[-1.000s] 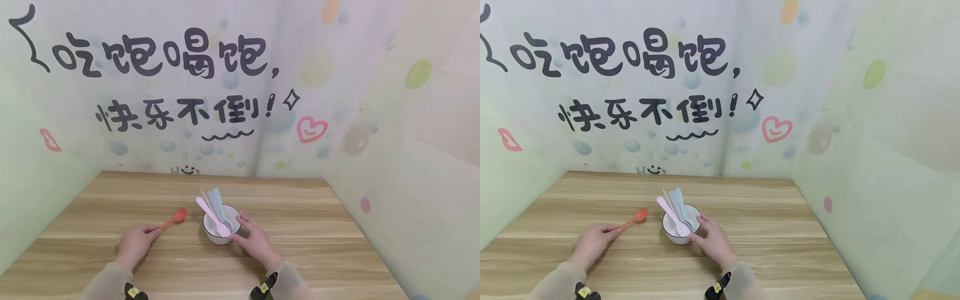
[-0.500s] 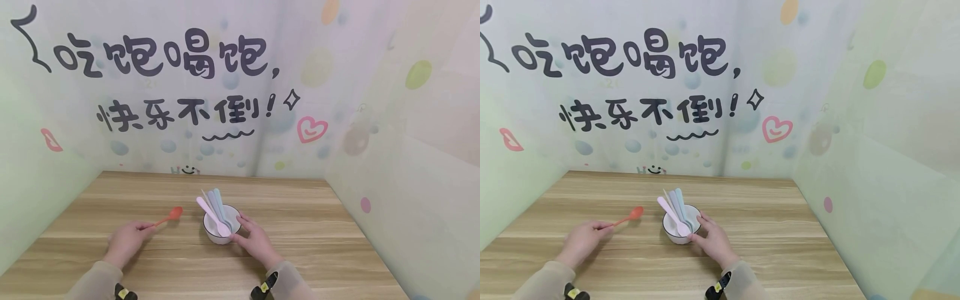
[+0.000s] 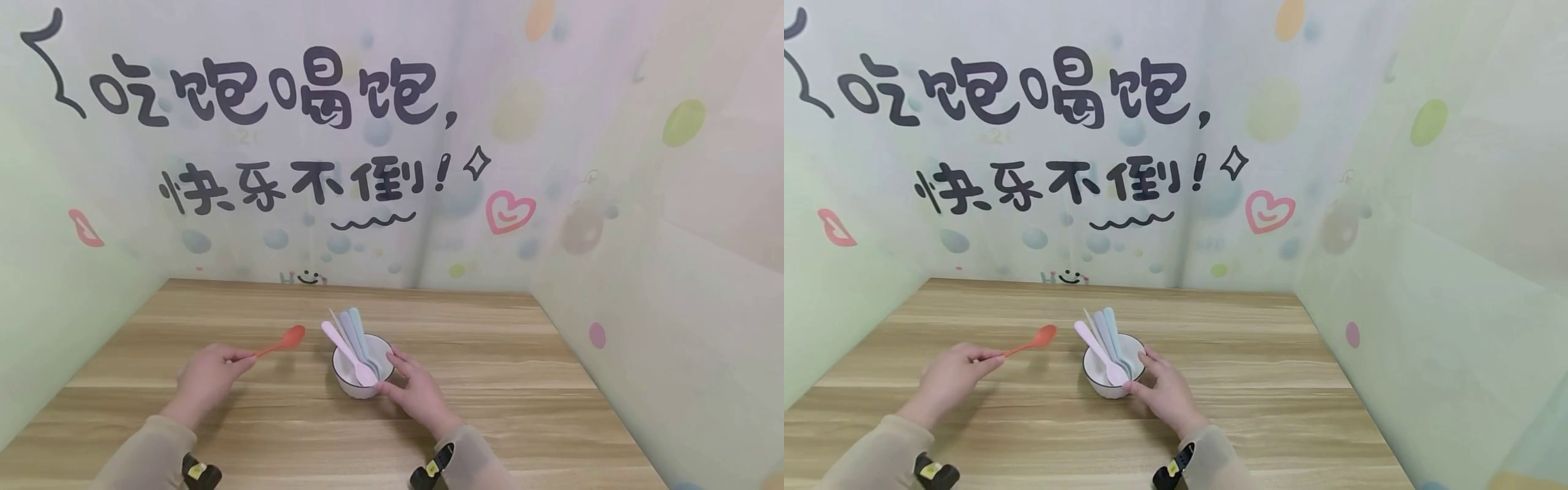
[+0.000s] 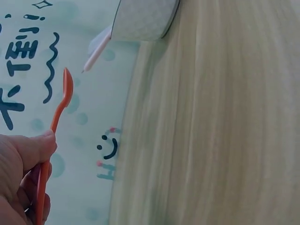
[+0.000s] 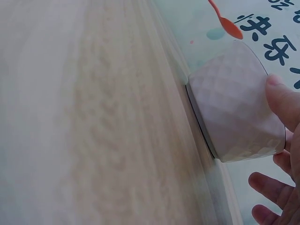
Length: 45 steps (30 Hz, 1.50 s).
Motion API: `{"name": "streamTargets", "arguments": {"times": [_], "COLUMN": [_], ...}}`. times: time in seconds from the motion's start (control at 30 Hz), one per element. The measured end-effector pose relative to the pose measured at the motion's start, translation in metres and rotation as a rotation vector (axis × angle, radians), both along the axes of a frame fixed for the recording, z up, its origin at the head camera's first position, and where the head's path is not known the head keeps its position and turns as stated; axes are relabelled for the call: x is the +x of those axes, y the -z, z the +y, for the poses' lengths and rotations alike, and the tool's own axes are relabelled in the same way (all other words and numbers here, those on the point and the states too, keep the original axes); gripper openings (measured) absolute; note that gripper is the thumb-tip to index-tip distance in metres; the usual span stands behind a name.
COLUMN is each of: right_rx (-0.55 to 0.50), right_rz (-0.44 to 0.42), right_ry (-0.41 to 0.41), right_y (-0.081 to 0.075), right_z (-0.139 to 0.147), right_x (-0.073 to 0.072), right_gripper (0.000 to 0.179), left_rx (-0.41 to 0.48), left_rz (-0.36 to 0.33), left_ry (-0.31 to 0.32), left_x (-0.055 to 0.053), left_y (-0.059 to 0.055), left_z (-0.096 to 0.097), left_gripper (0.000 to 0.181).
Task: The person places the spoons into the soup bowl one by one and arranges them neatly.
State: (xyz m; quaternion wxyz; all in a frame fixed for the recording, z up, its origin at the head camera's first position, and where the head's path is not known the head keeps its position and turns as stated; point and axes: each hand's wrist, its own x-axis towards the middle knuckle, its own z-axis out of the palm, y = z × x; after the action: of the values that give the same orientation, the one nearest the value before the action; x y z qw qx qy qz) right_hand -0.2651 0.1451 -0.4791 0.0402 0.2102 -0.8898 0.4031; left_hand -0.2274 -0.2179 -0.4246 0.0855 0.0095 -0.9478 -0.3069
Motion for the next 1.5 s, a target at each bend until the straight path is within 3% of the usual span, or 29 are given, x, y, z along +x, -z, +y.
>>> {"name": "streamTargets", "arguments": {"times": [0.33,0.77,1.0,1.27,1.5], "right_rx": [0.001,-0.001,-0.003,0.003,-0.007], "right_rz": [0.007,0.01,0.009,0.006,0.007], "right_ry": [-0.001,-0.006,-0.006,-0.003,-0.006], "right_y": [0.0,-0.001,-0.001,-0.001,-0.003], "right_z": [0.0,0.0,0.0,-0.001,-0.001], "right_x": [0.0,0.0,0.001,0.001,0.002], "right_gripper": [0.072,0.071,0.072,0.072,0.071], "left_rx": [-0.073,-0.21,-0.212,-0.223,-0.271], "left_rz": [0.067,0.137,0.192,0.207,0.173], "left_ry": [0.083,0.159,0.248,0.28,0.298], "left_x": [-0.004,-0.018,-0.023,-0.03,-0.038], "left_y": [-0.013,-0.023,-0.023,-0.021,-0.019], "left_z": [0.013,0.037,0.051,0.062,0.072], "left_gripper": [0.023,0.011,0.004,0.004,0.004]}}
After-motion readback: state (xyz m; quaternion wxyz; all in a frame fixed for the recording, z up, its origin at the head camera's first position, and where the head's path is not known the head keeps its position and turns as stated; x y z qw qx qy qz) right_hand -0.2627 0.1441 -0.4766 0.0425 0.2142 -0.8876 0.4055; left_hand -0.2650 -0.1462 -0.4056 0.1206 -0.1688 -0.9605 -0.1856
